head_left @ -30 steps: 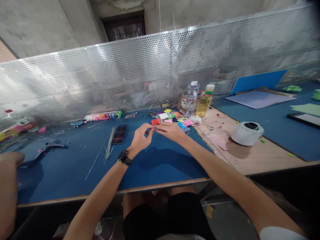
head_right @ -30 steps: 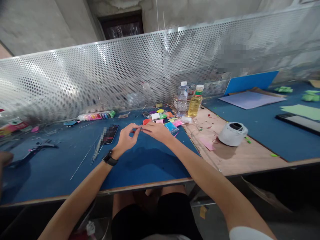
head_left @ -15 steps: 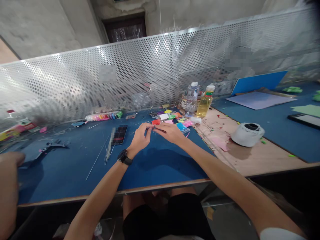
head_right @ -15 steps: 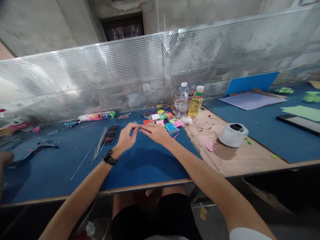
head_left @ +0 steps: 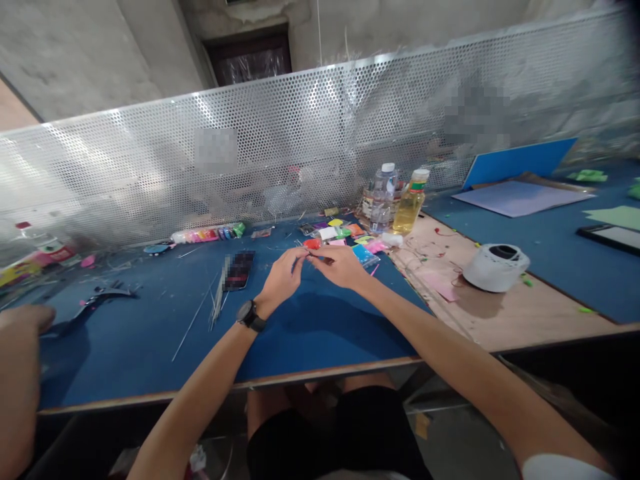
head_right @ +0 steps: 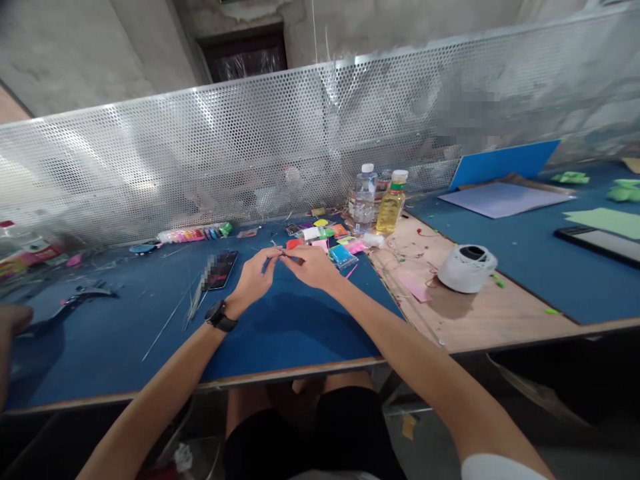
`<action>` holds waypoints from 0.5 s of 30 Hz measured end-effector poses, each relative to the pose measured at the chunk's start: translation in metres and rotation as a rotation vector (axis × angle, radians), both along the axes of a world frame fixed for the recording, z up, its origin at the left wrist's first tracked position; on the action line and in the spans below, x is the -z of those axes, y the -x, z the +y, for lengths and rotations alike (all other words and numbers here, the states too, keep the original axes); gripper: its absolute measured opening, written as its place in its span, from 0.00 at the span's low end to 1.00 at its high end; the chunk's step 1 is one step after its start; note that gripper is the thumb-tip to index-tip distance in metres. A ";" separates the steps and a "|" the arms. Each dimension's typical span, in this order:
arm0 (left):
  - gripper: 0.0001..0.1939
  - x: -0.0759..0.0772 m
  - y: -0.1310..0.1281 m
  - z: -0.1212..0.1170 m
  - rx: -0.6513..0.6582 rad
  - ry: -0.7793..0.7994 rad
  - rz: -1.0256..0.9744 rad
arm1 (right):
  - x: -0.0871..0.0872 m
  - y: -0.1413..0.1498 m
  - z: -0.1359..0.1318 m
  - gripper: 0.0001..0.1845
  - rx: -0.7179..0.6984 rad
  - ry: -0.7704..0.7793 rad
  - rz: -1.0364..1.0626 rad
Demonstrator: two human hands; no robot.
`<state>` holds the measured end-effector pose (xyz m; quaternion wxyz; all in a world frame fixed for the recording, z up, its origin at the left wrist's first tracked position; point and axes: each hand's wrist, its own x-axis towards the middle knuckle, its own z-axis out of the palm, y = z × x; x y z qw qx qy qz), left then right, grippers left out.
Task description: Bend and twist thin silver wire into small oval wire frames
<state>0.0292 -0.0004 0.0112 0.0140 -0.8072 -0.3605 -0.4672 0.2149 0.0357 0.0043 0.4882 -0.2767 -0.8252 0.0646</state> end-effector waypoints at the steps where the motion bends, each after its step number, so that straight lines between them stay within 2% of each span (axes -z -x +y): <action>1: 0.09 0.000 0.000 0.000 -0.002 0.002 0.001 | -0.001 0.000 -0.001 0.15 0.000 0.026 0.007; 6: 0.10 -0.001 -0.001 -0.001 -0.008 0.031 -0.015 | -0.008 0.001 -0.008 0.17 -0.048 0.211 0.052; 15: 0.10 -0.003 0.000 0.000 0.010 0.037 -0.026 | -0.009 0.005 -0.003 0.18 -0.315 0.817 0.432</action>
